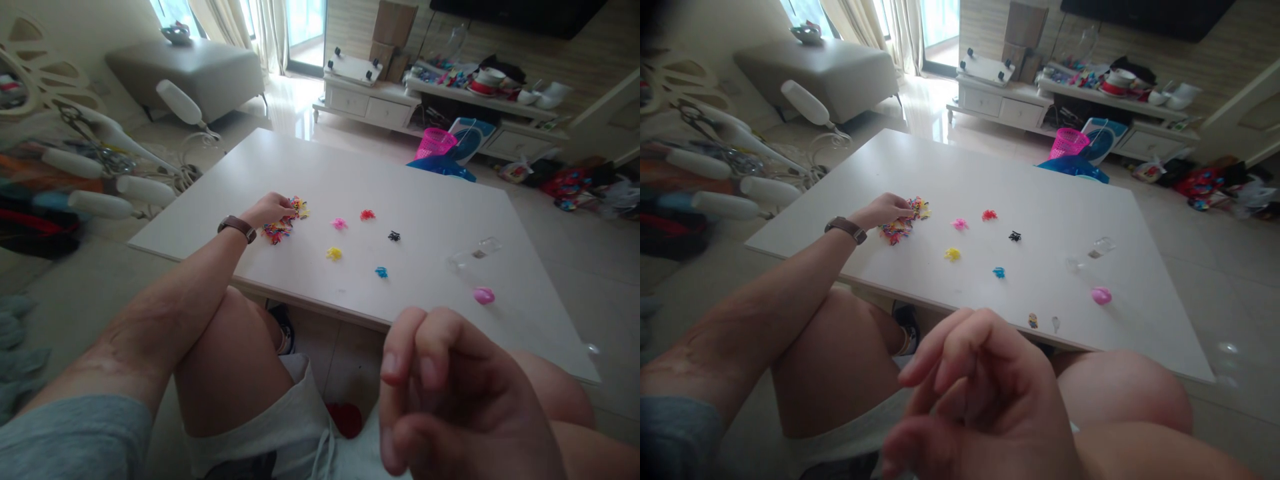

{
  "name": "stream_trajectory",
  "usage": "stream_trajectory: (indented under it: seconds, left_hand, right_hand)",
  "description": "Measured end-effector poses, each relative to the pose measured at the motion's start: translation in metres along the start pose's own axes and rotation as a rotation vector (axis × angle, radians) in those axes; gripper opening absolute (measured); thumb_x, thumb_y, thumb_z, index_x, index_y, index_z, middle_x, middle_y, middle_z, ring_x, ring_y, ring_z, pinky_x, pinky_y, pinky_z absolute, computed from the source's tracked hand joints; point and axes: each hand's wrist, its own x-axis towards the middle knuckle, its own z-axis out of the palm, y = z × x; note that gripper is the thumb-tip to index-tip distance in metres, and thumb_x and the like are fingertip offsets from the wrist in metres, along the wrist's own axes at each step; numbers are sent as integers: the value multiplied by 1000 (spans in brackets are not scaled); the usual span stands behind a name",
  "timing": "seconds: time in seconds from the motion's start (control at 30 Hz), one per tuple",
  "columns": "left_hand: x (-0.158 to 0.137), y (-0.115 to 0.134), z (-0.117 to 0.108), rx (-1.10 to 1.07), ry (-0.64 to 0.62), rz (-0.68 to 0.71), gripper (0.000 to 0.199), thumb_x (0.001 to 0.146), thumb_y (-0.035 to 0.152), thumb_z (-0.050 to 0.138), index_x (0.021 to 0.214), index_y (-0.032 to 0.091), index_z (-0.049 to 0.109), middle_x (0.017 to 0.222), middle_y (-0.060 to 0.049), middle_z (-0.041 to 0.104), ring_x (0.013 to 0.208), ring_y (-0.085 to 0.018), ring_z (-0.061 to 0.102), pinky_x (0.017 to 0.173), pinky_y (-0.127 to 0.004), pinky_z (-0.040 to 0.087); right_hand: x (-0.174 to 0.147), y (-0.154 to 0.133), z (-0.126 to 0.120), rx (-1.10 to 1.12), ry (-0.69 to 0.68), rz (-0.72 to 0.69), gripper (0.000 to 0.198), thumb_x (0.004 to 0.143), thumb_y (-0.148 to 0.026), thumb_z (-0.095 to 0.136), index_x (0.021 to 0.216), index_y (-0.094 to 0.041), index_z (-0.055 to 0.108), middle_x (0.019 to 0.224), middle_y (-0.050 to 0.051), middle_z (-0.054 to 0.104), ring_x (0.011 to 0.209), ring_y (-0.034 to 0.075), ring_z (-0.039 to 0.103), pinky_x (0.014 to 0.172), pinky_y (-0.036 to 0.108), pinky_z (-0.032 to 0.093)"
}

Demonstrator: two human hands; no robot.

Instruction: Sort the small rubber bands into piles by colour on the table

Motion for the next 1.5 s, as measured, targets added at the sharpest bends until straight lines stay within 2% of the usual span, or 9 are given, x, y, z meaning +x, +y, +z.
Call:
stream_trajectory:
  seconds: [0.07, 0.17, 0.37, 0.57, 0.77, 0.9, 1.1, 1.23, 1.5]
  left_hand:
    - [-1, 2, 0, 6, 8, -4, 25, 64, 38, 82, 69, 15, 73, 57, -2, 62, 55, -12, 48, 53, -26, 33]
    - [-2, 3, 0, 12, 8, -10, 23, 64, 37, 83, 66, 16, 72, 54, -1, 59, 52, -12, 46, 52, -26, 32]
    - [-6, 6, 0, -26, -12, -31, 21, 64, 35, 81, 64, 16, 72, 56, -2, 63, 52, -12, 49, 52, -25, 33]
    - [-4, 4, -1, -12, -14, -17, 21, 65, 36, 80, 64, 16, 71, 58, -3, 65, 54, -13, 53, 53, -25, 36]
    - [-4, 3, -1, -12, -24, -18, 26, 63, 40, 82, 65, 17, 72, 59, -3, 66, 56, -14, 55, 54, -26, 37]
    - [-2, 0, -1, -38, -50, -1, 28, 62, 43, 82, 68, 17, 73, 60, -3, 67, 55, -14, 53, 54, -27, 37]
    - [0, -6, 4, -120, -79, 29, 31, 62, 44, 83, 71, 16, 73, 64, -3, 68, 60, -15, 57, 56, -27, 39]
    - [-2, 0, 11, -182, -144, 29, 29, 61, 40, 85, 70, 15, 73, 70, -6, 70, 66, -15, 61, 58, -26, 43]
    - [1, 2, 24, -140, -256, 87, 30, 65, 43, 81, 71, 15, 73, 80, -10, 74, 67, -15, 62, 52, -24, 39]
  right_hand:
    - [48, -40, 29, 87, 18, -6, 31, 82, -22, 85, 90, -25, 56, 100, 1, 66, 62, 11, 70, 36, 15, 50]
    - [79, -66, 54, 167, 9, -13, 30, 82, -16, 84, 83, -22, 54, 87, -2, 66, 57, 10, 69, 33, 12, 47]
    - [76, -60, 52, 193, 60, 0, 29, 79, -19, 86, 75, -18, 57, 74, -2, 69, 47, 9, 66, 30, 9, 44]
    - [79, -64, 52, 137, 44, -51, 19, 77, -16, 87, 73, -18, 69, 77, 2, 78, 49, 11, 70, 31, 10, 45]
    - [74, -59, 41, -144, -67, -208, 12, 79, -20, 87, 77, -19, 75, 84, 6, 80, 56, 13, 73, 37, 15, 49]
    - [84, -49, 8, -647, -238, -335, 15, 85, -22, 81, 75, -18, 71, 81, 6, 78, 63, 13, 71, 51, 21, 52]
    - [110, -20, -50, -1266, -787, -199, 19, 95, -16, 59, 77, -18, 65, 76, 3, 71, 66, 13, 63, 59, 24, 44]
    - [122, 3, -65, -1437, -1029, -139, 16, 89, -15, 59, 76, -20, 64, 76, 1, 71, 69, 13, 62, 61, 25, 40]
    - [120, 23, -72, -1533, -1145, -42, 9, 87, -20, 62, 80, -20, 67, 82, 2, 76, 71, 16, 66, 57, 29, 34]
